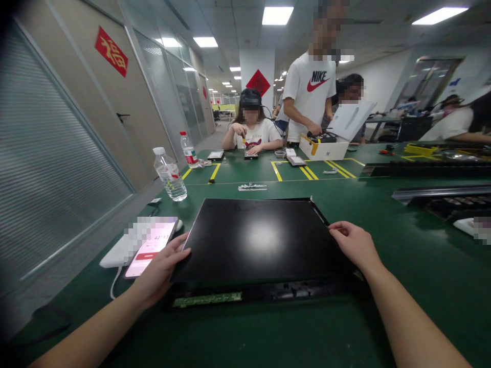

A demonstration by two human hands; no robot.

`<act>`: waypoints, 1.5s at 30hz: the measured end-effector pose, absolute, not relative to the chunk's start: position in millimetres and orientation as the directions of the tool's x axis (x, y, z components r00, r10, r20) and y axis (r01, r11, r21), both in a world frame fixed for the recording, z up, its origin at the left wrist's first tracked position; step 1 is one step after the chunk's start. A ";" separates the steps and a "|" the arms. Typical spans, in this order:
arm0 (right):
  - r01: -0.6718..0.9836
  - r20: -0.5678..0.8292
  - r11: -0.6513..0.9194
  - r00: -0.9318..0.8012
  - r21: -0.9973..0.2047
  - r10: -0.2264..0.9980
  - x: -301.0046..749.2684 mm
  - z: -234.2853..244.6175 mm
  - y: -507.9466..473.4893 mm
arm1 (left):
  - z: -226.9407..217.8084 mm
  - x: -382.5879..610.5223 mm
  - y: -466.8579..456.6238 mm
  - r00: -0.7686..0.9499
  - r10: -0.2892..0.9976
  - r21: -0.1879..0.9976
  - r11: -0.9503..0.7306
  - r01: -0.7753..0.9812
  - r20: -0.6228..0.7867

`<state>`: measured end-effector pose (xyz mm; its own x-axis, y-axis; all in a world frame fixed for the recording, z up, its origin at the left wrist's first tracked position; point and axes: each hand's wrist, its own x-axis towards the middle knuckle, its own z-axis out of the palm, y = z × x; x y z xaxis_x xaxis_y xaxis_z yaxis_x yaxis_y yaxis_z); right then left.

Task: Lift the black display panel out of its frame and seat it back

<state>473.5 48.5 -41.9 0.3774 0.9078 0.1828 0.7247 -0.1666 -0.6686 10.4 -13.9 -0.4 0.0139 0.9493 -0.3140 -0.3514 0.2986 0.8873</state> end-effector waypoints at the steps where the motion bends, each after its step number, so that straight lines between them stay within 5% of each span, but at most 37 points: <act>1: 0.725 0.188 -0.164 0.378 -0.669 0.906 473.7 -41.9 48.4 | -0.6 10.3 -13.9 0.018 0.951 0.888 0.295 -0.352 -0.308; 45: 0.767 0.163 -0.222 0.390 -0.602 0.906 469.4 -34.9 44.1 | 1.1 9.7 -12.7 0.022 0.943 0.889 0.322 -0.326 -0.333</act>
<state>469.4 44.1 -34.9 0.3901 0.9063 0.1628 0.7670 -0.2219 -0.6021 9.7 -12.7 1.1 0.0221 0.9426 -0.3333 -0.3259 0.3219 0.8889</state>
